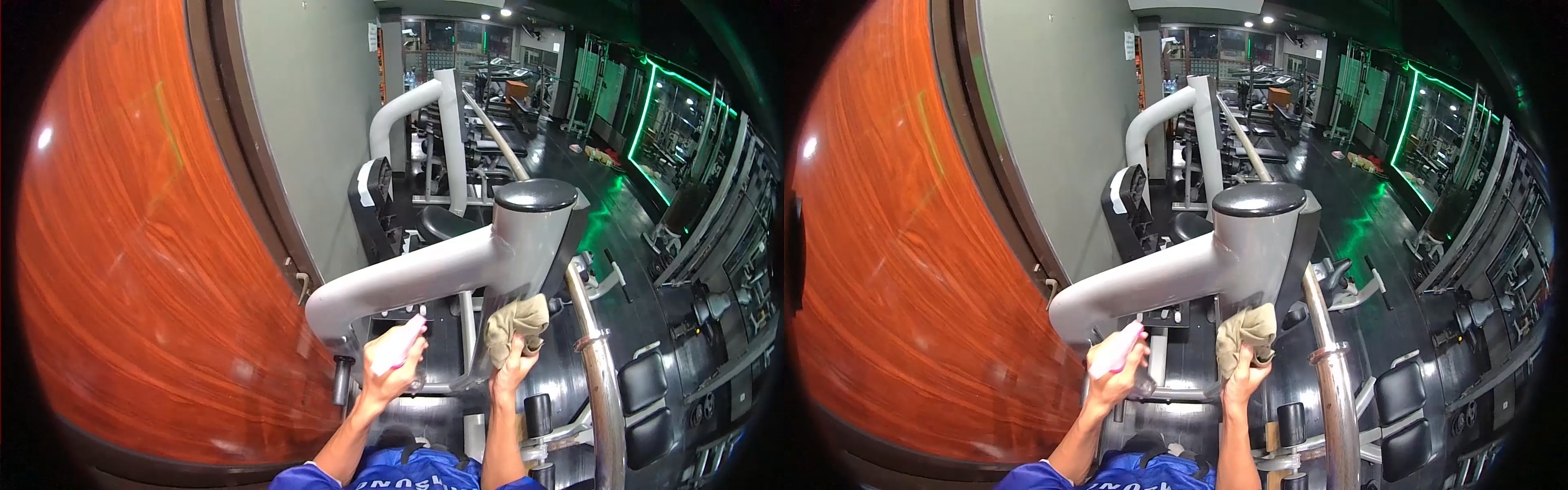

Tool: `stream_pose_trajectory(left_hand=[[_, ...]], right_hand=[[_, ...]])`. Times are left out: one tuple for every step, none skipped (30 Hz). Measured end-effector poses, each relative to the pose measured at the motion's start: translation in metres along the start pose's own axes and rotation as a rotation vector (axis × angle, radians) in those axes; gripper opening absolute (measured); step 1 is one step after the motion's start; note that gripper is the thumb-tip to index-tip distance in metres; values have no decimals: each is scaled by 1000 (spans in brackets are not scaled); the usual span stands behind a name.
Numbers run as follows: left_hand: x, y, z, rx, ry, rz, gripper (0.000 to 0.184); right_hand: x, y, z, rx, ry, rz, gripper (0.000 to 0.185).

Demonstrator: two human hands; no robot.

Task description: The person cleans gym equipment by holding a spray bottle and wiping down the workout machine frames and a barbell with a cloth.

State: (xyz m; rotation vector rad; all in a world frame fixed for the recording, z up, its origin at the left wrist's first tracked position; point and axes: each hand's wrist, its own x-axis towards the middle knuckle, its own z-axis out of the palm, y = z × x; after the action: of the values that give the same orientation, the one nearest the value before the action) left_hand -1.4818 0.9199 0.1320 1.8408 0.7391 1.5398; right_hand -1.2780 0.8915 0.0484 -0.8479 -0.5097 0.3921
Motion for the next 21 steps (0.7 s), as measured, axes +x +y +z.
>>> stream_pose_trajectory(left_hand=[[3, -1, 7, 36, 11, 39, 22], [10, 1, 13, 87, 17, 88, 18], [16, 3, 20, 137, 25, 136, 15], [21, 4, 25, 149, 29, 167, 13], [25, 4, 31, 160, 33, 199, 11], [27, 5, 36, 118, 52, 158, 12], [30, 6, 40, 76, 72, 119, 13], [31, 6, 42, 35, 95, 82, 13], [29, 6, 38, 61, 61, 60, 16], [28, 6, 35, 87, 84, 101, 16], [26, 5, 33, 115, 106, 141, 16], [24, 4, 30, 142, 127, 181, 16], [14, 3, 27, 78, 158, 44, 11], [7, 6, 24, 87, 193, 65, 10], [-3, 6, 20, 88, 196, 44, 11], [-13, 5, 16, 89, 199, 26, 11], [-24, 7, 14, 16, 231, -43, 10], [-33, 8, 13, -34, 255, -46, 9], [-41, 12, 13, -55, 252, -66, 7], [-47, 16, 12, -78, 248, -83, 6], [-52, 21, 4, 80, 137, -61, 4]], right_hand=[[5, -2, 0, -47, -27, -59, 35], [11, -7, 1, -84, -76, -130, 34], [16, -20, 11, -186, -86, -237, 35], [23, -33, 21, -290, -97, -343, 35], [31, -38, 27, -367, -47, -451, 35], [38, -41, 33, -444, 2, -560, 35], [41, -42, 43, -390, 71, -567, 36], [48, -39, 50, -321, 69, -621, 37], [55, -31, 58, -250, 67, -672, 38], [59, -32, 69, -179, 66, -719, 39], [63, -37, 77, -341, 22, -798, 39], [62, -45, 88, -504, -23, -874, 39], [60, -42, 95, -643, -86, -943, 39], [55, -38, 103, -633, -78, -1037, 41], [44, -31, 106, -704, -100, -994, 43], [34, -27, 109, -773, -121, -952, 47], [28, -26, 115, -754, -211, -978, 41], [20, -26, 120, -737, -303, -998, 36], [8, -21, 124, -736, -408, -984, 34], [-3, -14, 129, -733, -510, -972, 34], [-17, -6, 136, -752, -579, -999, 34]])
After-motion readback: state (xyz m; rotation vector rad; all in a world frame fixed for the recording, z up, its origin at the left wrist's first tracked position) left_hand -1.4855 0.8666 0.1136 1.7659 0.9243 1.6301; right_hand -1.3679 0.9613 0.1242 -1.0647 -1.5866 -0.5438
